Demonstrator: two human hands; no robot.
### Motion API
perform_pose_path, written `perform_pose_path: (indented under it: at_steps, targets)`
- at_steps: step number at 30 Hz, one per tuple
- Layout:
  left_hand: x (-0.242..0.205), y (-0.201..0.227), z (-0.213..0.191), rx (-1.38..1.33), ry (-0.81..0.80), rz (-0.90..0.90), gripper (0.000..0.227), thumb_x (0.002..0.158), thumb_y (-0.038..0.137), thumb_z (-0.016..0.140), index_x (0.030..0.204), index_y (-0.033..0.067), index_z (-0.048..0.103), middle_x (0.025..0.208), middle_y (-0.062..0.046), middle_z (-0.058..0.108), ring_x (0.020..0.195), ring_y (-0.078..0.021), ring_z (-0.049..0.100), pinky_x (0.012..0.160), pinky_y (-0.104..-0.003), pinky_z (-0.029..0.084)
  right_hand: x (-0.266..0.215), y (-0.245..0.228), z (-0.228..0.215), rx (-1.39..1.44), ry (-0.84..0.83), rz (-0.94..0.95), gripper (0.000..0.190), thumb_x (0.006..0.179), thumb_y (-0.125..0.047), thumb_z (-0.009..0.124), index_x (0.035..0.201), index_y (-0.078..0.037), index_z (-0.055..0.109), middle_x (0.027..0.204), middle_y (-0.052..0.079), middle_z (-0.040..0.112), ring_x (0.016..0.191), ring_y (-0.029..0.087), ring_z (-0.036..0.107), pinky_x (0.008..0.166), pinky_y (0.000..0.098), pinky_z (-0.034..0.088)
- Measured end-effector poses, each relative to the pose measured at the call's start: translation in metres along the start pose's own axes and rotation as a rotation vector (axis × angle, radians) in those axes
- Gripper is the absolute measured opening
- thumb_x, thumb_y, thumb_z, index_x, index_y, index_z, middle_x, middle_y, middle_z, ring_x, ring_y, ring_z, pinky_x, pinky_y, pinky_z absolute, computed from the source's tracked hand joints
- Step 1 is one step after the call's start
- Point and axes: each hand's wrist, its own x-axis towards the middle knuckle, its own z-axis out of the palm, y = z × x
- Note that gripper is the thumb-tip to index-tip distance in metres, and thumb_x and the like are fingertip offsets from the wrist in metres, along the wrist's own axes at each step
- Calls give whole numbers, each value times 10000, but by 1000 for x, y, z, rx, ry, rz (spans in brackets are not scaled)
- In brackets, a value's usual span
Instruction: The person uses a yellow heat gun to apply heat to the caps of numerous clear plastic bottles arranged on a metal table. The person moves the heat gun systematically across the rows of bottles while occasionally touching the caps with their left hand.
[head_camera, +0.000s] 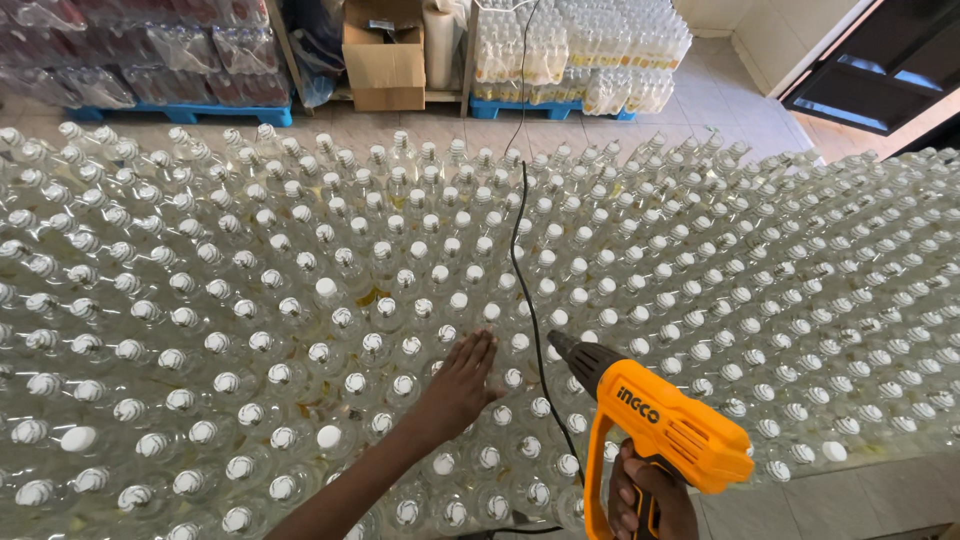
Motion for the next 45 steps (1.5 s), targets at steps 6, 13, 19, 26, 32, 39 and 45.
perform_pose_path:
  at_steps: [6, 13, 19, 26, 32, 39, 45]
  targets:
    - [-1, -9, 8, 370, 458, 47, 1020, 1077, 764, 214, 1714, 20, -72, 1814, -184, -129, 1699, -299, -114, 1392, -444, -41, 1, -8, 11, -14, 15, 10, 74, 1037, -67, 569, 1088, -14, 558, 682, 122, 433, 387, 210, 392, 318, 389, 365]
    - [-71, 45, -127, -540, 1179, 417, 853, 1122, -76, 458, 1793, 255, 46, 1864, -78, 92, 1752, -288, 140, 1446, -644, 275, 5, -6, 0, 2, 78, 102, 77, 1036, -86, 584, 1091, -33, 571, 679, 127, 436, 390, 218, 398, 344, 403, 334]
    - [-50, 50, -112, -612, 842, -6, 213, 1042, 306, 690, 1116, 169, 834, 1095, 6, 880, 970, -149, 874, 805, -300, 709, -8, -13, -17, 32, 45, 171, 142, 1021, -90, 603, 1134, -9, 575, 666, 121, 426, 373, 185, 391, 328, 325, 320]
    - [2, 54, -48, -686, 449, 99, 395, 1141, 115, 439, 1534, 145, 473, 1695, -274, 461, 1574, -450, 458, 1267, -553, 420, -12, 8, -63, 63, 54, 128, 141, 984, -102, 649, 1061, -24, 560, 627, 122, 399, 383, 199, 312, 373, 360, 316]
    - [4, 49, -52, -847, 674, -26, 627, 1114, 35, 402, 1704, 178, 243, 1655, -43, 612, 1536, -282, 598, 1148, -428, 469, -11, 2, -7, 64, -6, 94, 156, 1016, -83, 651, 1118, 22, 598, 693, 141, 481, 390, 213, 453, 303, 352, 411]
    - [14, 46, -6, -439, 417, 247, 598, 1116, 2, 385, 1693, 11, 229, 1809, -221, 230, 1686, -378, 224, 1378, -530, 185, -16, 6, -76, 41, 52, 14, 144, 1000, -86, 657, 1100, -1, 598, 639, 121, 433, 405, 204, 411, 377, 363, 384]
    - [27, 38, 9, -306, 227, 247, 802, 1049, -69, 355, 1745, 80, -15, 1854, -152, 35, 1717, -336, 100, 1395, -498, 73, -41, -3, -105, -51, 76, -76, 96, 1005, -80, 634, 1050, -12, 583, 625, 111, 429, 439, 244, 386, 421, 438, 363]
